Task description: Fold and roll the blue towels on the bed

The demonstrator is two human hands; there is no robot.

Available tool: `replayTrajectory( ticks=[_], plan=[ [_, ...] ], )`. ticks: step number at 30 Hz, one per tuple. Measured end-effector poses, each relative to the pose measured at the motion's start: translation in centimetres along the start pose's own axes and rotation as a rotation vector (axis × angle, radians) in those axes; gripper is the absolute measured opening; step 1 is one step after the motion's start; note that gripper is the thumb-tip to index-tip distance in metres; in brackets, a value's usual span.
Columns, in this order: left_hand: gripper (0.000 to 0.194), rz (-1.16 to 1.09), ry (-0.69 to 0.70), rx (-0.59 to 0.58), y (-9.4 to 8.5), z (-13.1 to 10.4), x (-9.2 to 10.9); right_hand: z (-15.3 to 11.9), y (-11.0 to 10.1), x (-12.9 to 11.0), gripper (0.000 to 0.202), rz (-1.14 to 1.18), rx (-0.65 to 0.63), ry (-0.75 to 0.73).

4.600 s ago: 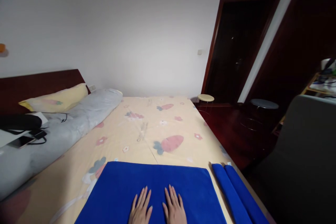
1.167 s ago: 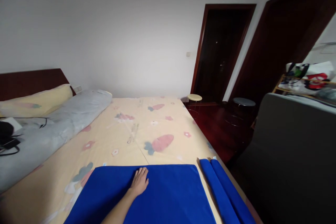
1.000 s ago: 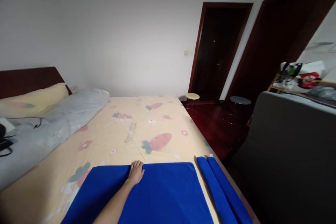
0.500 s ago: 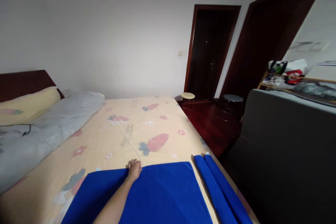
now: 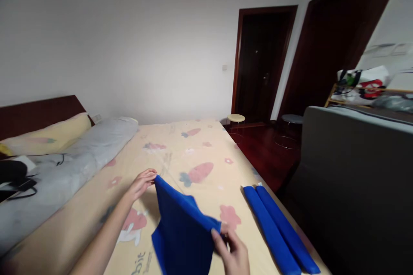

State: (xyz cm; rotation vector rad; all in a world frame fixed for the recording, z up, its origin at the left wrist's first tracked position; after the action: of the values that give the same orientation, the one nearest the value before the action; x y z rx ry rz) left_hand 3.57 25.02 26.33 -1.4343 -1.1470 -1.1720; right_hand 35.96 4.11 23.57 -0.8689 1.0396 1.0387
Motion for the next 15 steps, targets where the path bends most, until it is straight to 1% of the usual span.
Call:
replayTrajectory(
  ticks=[2, 3, 5, 6, 9, 10, 13, 15],
  plan=[
    [0.049, -0.082, 0.035, 0.029, -1.7, -2.6, 3.1, 3.2, -1.4, -3.2, 0.038, 0.08, 0.018, 0.017],
    [0.05, -0.123, 0.048, 0.05, -2.4, -3.9, 4.4, 4.8, -1.9, -4.7, 0.04, 0.129, 0.038, 0.002],
    [0.05, -0.193, 0.07, 0.103, -3.3, -6.3, 6.5, 7.7, -2.3, -6.8, 0.046, 0.222, 0.065, -0.005],
    [0.049, -0.211, 0.082, 0.134, -3.6, -7.4, 7.3, 9.1, -2.3, -7.3, 0.051, 0.253, 0.055, 0.0],
    [0.048, -0.17, 0.115, 0.211, -4.0, -10.0, 9.2, 12.5, -1.8, -7.6, 0.076, 0.261, -0.043, 0.0],
    [0.049, -0.143, 0.124, 0.227, -4.1, -10.7, 9.6, 13.5, -1.6, -7.5, 0.078, 0.234, -0.089, -0.004],
    [0.049, -0.046, 0.163, 0.272, -4.4, -12.5, 10.4, 15.5, -1.2, -7.3, 0.07, 0.122, -0.219, -0.012],
    [0.048, 0.04, 0.196, 0.304, -4.6, -13.3, 10.6, 16.3, -1.1, -7.5, 0.066, 0.068, -0.27, -0.027]
  ],
)
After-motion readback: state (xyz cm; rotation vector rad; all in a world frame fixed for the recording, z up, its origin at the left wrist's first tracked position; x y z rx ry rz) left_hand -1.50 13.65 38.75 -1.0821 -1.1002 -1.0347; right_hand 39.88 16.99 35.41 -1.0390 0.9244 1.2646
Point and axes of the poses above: each hand's wrist, its own z-axis towards the middle knuckle, its own y-axis out of the palm, x = y × z, the point moved 3 cm from there along z, towards the middle knuckle, and after that the axes turned 4 degrees about -y, right-handed, at the moved point
